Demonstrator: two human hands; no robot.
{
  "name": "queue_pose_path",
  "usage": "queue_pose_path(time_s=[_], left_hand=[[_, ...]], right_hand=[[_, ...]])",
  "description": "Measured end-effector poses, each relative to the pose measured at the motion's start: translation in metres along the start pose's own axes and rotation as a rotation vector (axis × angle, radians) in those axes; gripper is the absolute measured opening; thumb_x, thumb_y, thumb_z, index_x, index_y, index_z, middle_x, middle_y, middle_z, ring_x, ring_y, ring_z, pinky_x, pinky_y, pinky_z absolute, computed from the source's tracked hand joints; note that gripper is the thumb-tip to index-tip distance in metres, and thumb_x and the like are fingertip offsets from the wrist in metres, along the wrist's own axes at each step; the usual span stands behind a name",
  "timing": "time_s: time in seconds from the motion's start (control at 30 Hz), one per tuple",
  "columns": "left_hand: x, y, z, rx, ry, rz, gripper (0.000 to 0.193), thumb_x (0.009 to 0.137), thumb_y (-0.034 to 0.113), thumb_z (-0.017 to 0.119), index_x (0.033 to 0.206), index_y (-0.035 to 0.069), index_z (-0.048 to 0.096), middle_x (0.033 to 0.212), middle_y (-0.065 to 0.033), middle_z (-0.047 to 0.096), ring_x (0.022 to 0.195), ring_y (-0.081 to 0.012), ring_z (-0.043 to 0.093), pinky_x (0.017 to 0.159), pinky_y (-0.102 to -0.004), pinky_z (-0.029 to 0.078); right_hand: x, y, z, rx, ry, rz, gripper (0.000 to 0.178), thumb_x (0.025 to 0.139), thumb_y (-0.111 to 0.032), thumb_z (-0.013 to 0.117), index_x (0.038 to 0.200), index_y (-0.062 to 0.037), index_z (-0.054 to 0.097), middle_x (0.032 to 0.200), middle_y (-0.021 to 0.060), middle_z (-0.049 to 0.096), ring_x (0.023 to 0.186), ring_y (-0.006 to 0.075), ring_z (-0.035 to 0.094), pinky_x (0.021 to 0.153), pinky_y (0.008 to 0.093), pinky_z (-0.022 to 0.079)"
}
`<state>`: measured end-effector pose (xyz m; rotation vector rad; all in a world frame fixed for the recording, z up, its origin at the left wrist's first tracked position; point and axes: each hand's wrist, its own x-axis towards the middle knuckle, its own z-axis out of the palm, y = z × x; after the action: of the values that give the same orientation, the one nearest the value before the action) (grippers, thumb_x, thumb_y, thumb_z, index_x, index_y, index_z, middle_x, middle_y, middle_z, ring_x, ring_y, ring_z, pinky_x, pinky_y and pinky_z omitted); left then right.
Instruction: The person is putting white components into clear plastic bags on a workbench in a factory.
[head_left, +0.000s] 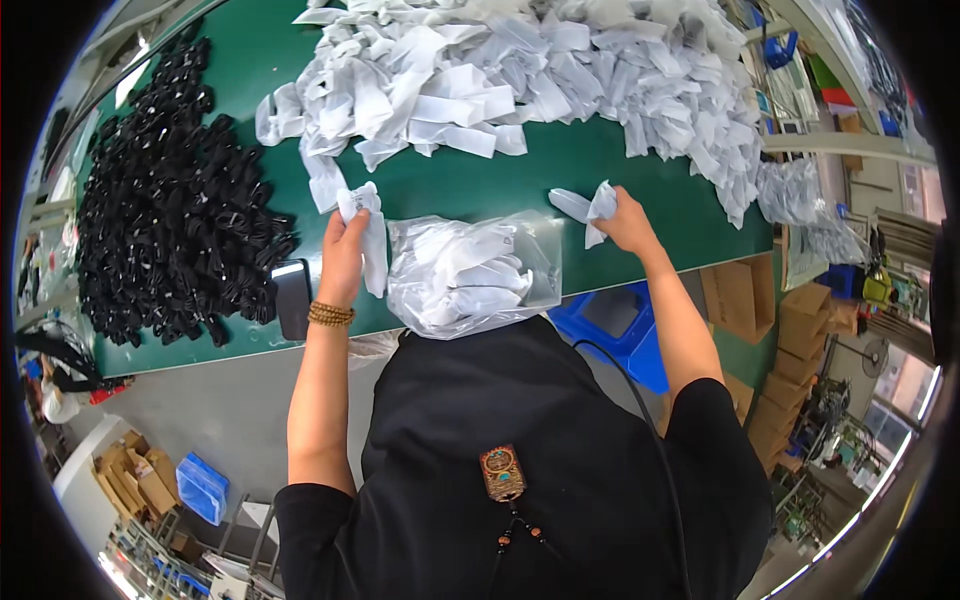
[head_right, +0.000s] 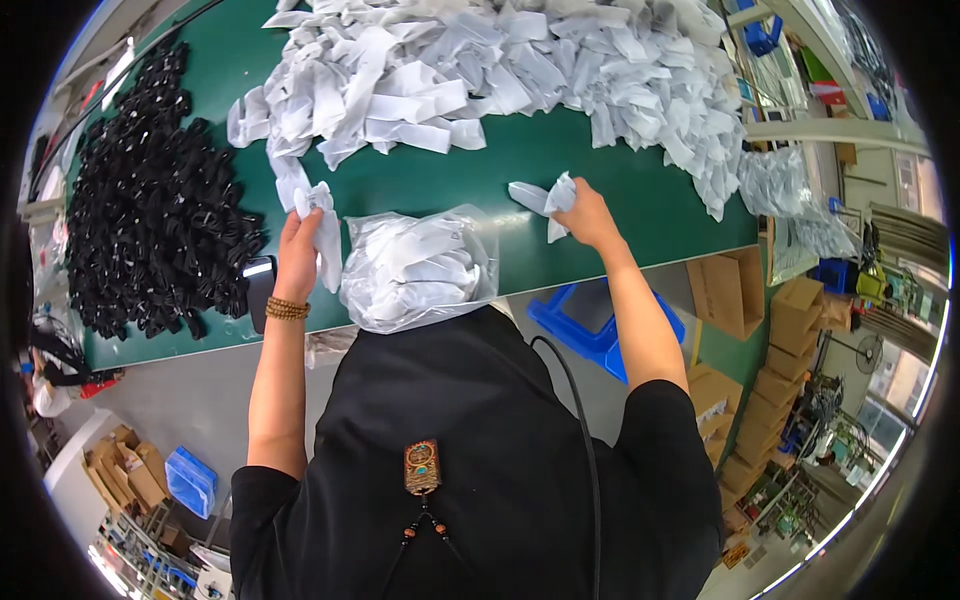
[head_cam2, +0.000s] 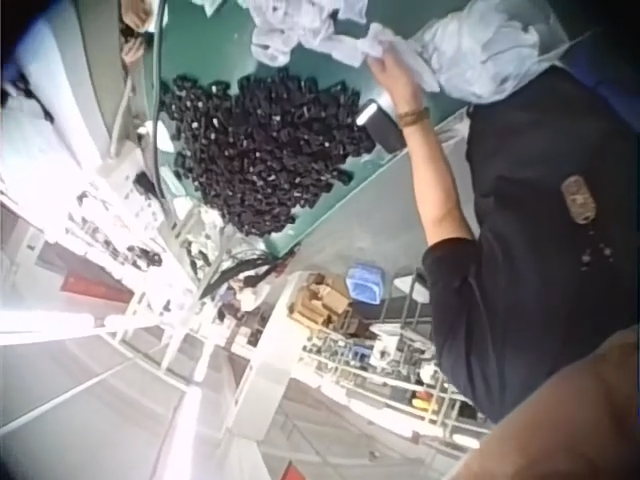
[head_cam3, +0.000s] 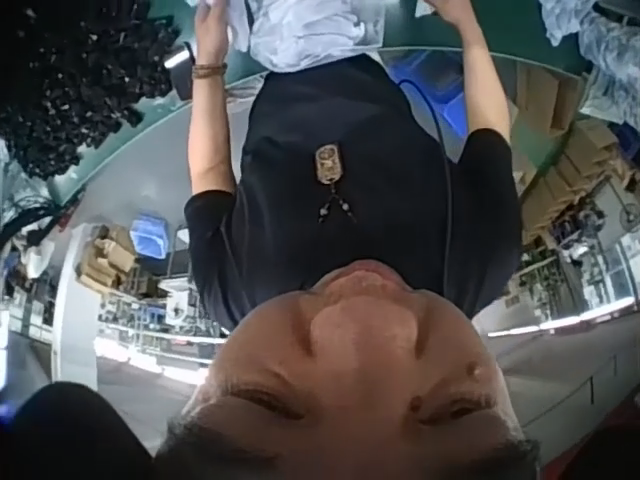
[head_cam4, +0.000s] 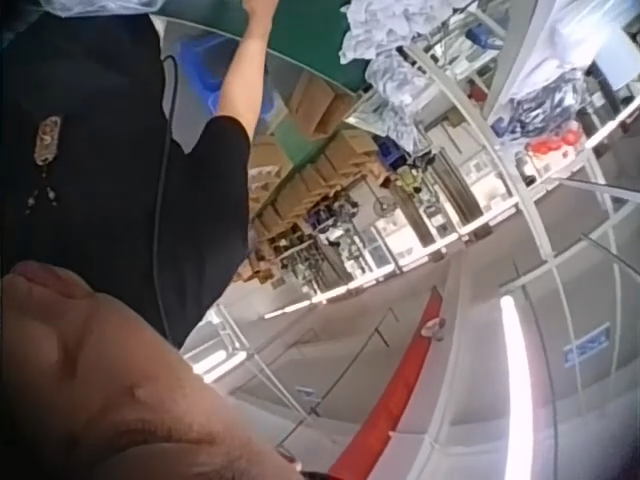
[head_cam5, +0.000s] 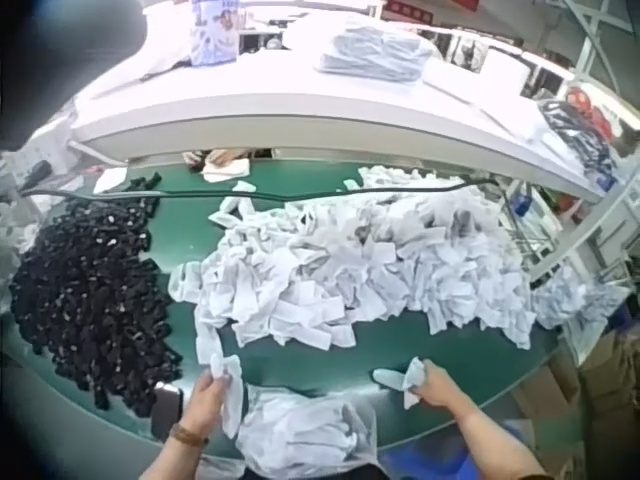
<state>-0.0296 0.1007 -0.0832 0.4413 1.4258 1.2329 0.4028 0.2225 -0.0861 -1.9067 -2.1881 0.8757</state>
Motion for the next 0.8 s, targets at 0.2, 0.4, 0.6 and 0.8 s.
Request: queue_pose_path(time_s=[0.2,0.4,0.6,0.8], left_hand=[[0.001,0.015,0.028,-0.006,-0.097,0.043,0.026,0.095,0.018,0.053,0.115,0.003,0.056,0.104,-0.0029,0.063,0.093,-0.0116,0.058,0.084,-0.0278,0.046],[-0.016,0.054,0.056,-0.052,-0.236,0.055,0.025,0.096,0.017,0.052,0.117,0.003,0.055,0.104,-0.0062,0.065,0.098,-0.0157,0.062,0.087,-0.0293,0.048],[-0.021,0.079,0.144,0.261,-0.331,0.326,0.035,0.098,0.023,0.047,0.123,-0.002,0.049,0.117,-0.0171,0.06,0.103,-0.0264,0.06,0.089,-0.0331,0.046],[-0.031,0.078,0.172,0.471,-0.388,0.613,0.072,0.101,0.045,0.031,0.146,-0.006,0.009,0.152,-0.0277,0.012,0.143,-0.0396,0.009,0.116,-0.043,0.009]], right_hand=[[0.015,-0.016,0.045,-0.136,0.039,-0.119,0.043,0.07,-0.013,0.074,0.103,-0.0013,0.05,0.098,0.0265,0.061,0.093,0.0438,0.059,0.078,0.0472,0.049],[0.029,-0.04,0.019,0.354,0.056,0.09,0.041,0.071,-0.005,0.072,0.108,0.0002,0.054,0.097,0.0176,0.065,0.089,0.0316,0.065,0.078,0.0408,0.051],[0.009,-0.163,-0.014,1.347,0.018,-0.029,0.045,0.079,-0.006,0.071,0.119,-0.0008,0.053,0.111,0.0079,0.062,0.1,0.0191,0.061,0.09,0.0337,0.047],[-0.006,-0.21,-0.006,1.56,-0.04,-0.068,0.047,0.08,-0.004,0.071,0.122,-0.001,0.051,0.116,0.0055,0.059,0.107,0.0161,0.057,0.095,0.0322,0.044]])
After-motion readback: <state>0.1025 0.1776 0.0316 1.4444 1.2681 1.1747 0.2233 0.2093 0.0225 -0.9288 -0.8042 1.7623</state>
